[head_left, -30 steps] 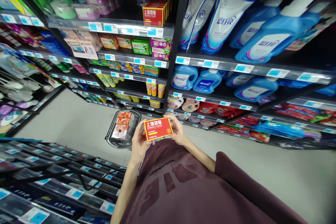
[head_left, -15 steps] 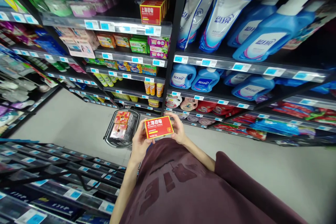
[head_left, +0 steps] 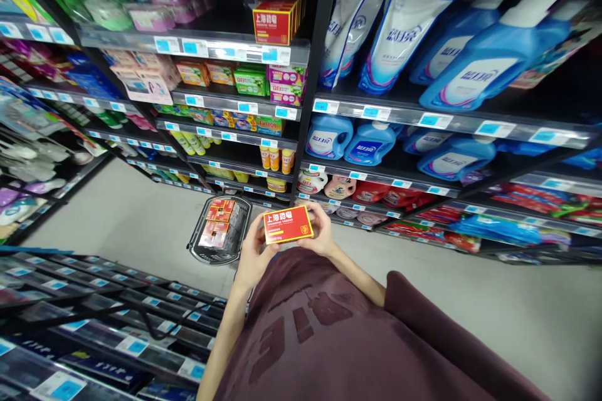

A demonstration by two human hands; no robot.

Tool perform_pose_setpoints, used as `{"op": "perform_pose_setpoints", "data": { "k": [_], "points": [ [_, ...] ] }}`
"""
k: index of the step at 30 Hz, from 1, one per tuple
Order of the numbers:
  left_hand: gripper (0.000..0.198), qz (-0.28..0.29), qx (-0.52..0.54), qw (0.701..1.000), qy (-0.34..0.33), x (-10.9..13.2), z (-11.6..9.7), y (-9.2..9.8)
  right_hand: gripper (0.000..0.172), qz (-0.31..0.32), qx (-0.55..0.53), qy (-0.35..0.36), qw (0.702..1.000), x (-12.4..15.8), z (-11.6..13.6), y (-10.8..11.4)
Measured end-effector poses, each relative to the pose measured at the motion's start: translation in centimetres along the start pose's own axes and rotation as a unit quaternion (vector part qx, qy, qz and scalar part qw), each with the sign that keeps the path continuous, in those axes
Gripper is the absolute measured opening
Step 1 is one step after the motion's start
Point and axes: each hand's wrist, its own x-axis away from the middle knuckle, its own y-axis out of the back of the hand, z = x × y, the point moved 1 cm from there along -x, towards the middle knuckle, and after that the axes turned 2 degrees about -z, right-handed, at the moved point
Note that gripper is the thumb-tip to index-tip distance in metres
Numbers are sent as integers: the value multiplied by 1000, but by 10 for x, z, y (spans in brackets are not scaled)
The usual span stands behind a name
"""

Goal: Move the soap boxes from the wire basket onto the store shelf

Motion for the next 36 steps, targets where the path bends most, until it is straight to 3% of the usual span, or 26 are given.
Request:
{"op": "perform_pose_setpoints", "data": {
  "k": [6,13,25,33,36],
  "points": [
    [84,3,-52,998,35,-3,7,-5,81,-43,89,19,995,0,4,-7],
    [73,47,67,995,55,-3,11,-4,76,-47,147,33,988,0,3,-12],
    [67,-48,120,985,111,-4,13,-5,68,51,193,84,976,-3,0,-17],
    [56,-45,333,929,157,-5,5,-12,75,-15,206,132,969,-6,-7,-10],
    [54,-55,375,908,178,-5,3,-15,79,-12,210,137,968,-8,-3,-9]
  ]
}}
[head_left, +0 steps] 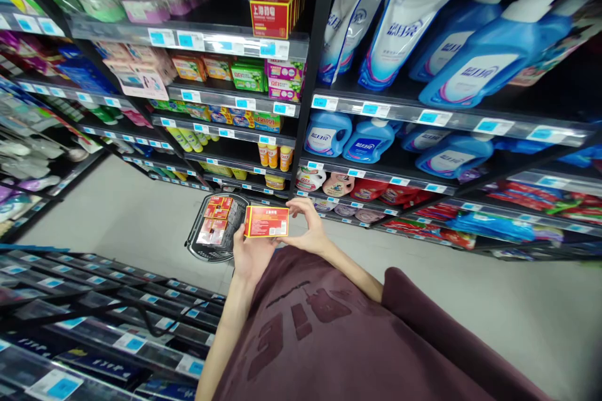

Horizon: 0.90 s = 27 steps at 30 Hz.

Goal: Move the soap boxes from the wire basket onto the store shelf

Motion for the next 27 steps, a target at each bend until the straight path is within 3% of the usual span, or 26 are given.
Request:
{"op": "perform_pose_setpoints", "data": {
  "k": [11,27],
  "points": [
    [62,1,23,999,41,-4,9,4,87,-33,-30,-11,999,2,-4,-1],
    [53,-22,103,992,70,-5,11,4,71,-51,-43,35,997,0,1,-1]
  ]
}}
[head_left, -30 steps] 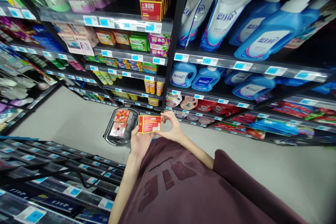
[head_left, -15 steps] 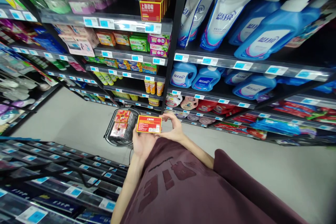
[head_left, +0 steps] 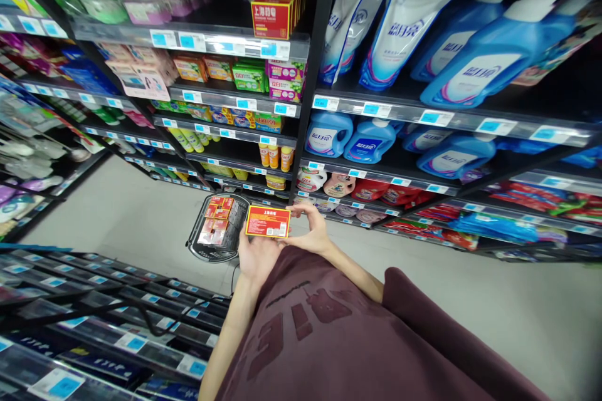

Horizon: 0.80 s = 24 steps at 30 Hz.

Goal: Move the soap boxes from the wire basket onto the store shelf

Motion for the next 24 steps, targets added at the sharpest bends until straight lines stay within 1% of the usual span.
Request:
{"op": "perform_pose_setpoints", "data": {
  "k": [7,13,24],
  "points": [
    [49,3,9,1000,-2,1,2,-3,67,1,0,-19,1000,-1,3,1],
    [50,-3,9,1000,-4,1,3,-1,74,1,-11,-33,999,2,-2,1],
    [53,38,-12,999,-10,1,1,-3,81,1,-25,-70,997,9,-15,1]
  ]
}}
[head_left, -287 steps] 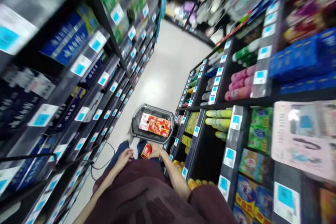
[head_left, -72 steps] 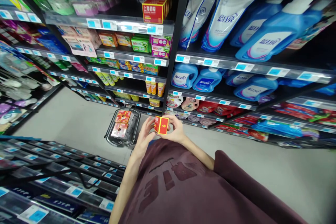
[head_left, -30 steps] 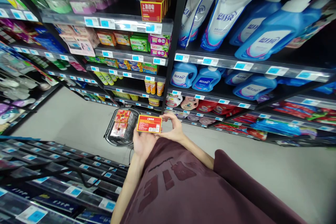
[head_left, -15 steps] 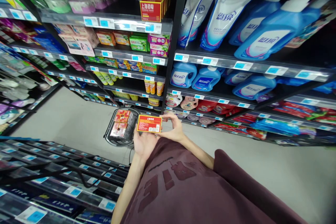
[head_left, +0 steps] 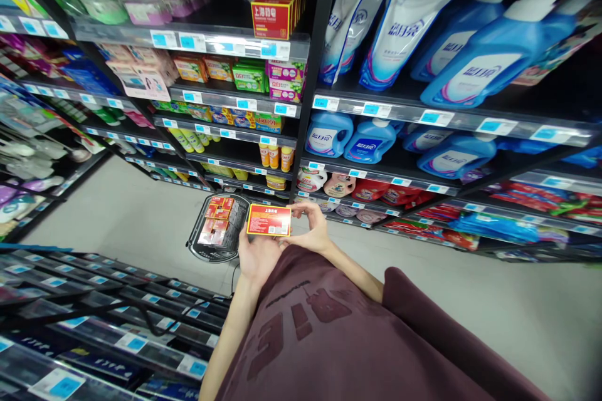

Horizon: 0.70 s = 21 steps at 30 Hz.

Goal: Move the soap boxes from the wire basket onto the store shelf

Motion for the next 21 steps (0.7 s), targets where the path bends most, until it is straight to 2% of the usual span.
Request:
{"op": "perform_pose_setpoints", "data": {
  "k": [7,13,21],
  "points": [
    [53,3,4,1000,16,0,0,2,85,-6,-2,-18,1000,-2,0,-1],
    [55,10,3,1000,16,-1,-1,4,78,-8,-18,-10,1000,-3,1,-3],
    [54,17,-3,1000,20,-1,-1,10,79,-5,-26,-31,999,-3,1,-2]
  ]
}}
